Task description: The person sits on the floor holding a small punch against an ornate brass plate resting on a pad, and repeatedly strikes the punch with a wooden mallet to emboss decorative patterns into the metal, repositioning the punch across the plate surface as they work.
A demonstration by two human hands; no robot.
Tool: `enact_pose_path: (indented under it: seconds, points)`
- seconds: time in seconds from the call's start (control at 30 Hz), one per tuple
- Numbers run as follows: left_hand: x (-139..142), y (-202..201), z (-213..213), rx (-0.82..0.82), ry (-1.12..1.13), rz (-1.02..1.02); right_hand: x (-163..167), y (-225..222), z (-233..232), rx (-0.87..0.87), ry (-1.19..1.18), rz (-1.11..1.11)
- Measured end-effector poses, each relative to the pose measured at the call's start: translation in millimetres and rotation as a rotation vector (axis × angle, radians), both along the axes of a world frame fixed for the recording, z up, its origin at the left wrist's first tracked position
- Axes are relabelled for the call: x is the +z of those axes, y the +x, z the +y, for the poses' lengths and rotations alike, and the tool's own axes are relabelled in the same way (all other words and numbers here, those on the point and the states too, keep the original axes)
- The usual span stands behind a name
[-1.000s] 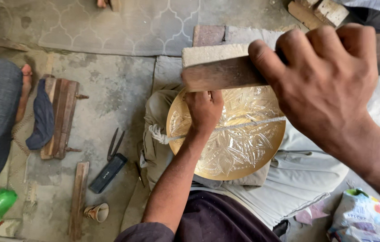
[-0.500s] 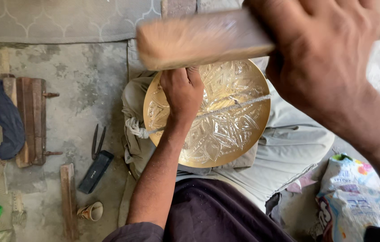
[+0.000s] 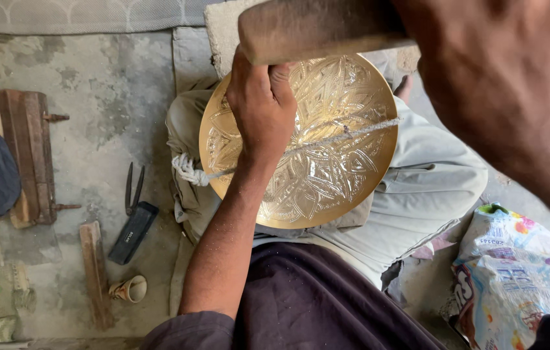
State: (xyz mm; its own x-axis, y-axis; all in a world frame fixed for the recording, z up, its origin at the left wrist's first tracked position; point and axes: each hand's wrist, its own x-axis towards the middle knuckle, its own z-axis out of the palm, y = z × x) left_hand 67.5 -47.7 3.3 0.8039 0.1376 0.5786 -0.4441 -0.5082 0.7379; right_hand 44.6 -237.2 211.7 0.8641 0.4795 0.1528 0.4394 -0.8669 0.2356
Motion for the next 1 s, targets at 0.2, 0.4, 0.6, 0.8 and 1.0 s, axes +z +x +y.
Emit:
enact_pose_path:
  seconds: [0.2,0.4,0.6,0.8,1.0]
  points:
    - [-2,-2,-1,-0.021,-0.039,0.012,-4,-2,-1,0.002,0.039,0.039]
    - [-2,-3,-2,-0.038,-0.069,0.057,-5,1,0,0.024,0.056,0.069]
    - [4,1,-5,-0.058,-0.089,0.019,-8,4,2,-0.019,-0.066,0.074]
    - [15,1,-2,-0.103,-0.064,-0.042,-20,9,-6,-0.051,0.087,0.139]
    - [15,5,-4,-0.106,-0.011,0.033,-25,0,-25,-0.009,0.109,0.093]
